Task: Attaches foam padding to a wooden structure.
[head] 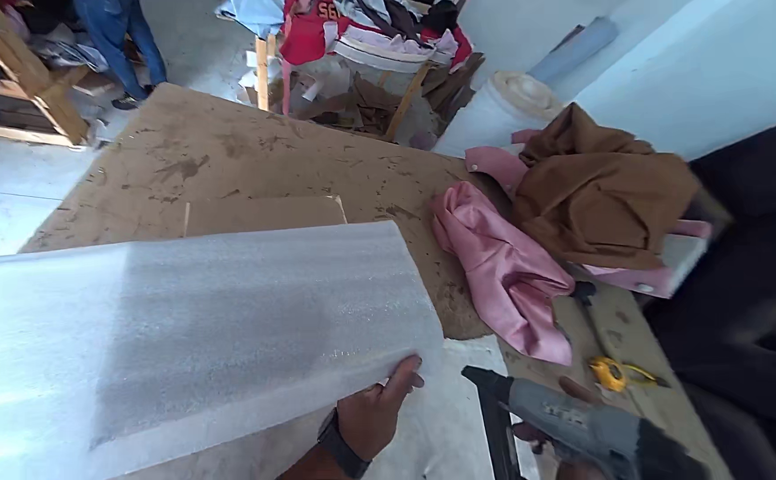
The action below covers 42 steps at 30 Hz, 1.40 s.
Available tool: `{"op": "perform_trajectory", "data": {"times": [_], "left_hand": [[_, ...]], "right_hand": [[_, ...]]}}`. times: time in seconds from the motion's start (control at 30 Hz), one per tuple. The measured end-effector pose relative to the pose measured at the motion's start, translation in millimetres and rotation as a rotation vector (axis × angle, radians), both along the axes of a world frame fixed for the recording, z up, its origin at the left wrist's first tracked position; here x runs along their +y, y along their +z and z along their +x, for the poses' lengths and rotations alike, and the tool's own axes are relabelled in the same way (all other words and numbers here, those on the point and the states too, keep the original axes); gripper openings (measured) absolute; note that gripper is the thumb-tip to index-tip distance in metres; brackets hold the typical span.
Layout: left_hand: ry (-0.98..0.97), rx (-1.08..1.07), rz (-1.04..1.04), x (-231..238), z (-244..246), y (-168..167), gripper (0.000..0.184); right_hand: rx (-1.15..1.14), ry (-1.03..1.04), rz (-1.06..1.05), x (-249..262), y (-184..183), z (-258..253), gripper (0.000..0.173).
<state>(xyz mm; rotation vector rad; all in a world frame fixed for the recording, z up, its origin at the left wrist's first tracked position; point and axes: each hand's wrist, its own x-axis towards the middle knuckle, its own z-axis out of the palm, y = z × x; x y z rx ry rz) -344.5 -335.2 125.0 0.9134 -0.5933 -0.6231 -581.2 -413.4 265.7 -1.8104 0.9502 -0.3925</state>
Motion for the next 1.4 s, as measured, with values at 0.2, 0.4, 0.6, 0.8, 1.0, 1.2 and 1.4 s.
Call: {"op": "perform_trajectory", "data": {"times": [0.2,0.4,0.6,0.8,1.0,1.2,1.4], "left_hand": [[-0.095,0.009,0.047,3,7,1,0.016],[-0.18,0.043,0.046,8,14,5,0.019],[-0.174,0.03,0.056,12,16,8,0.018],[-0.274,0.061,0.164,43,39,31,0.027],[-0.044,0.305,0.052,161,110,68,0.016],[0.053,-0.133,0.095,178,127,15,0.015],[-0.044,-0.284,0.043,174,143,3,0.024]], "right_hand": [[0.333,0.094,-0.169,15,120,114,0.028],[0.663,0.058,-0.206,6,121,148,0.031],[0.63,0.116,-0.168,33,140,176,0.03],[0.77,0.163,-0.199,46,132,187,0.035],[0.727,0.118,-0.149,51,132,190,0.033],[0.588,0.118,-0.087,72,137,210,0.029],[0.692,0.145,-0.134,94,139,234,0.031]]}}
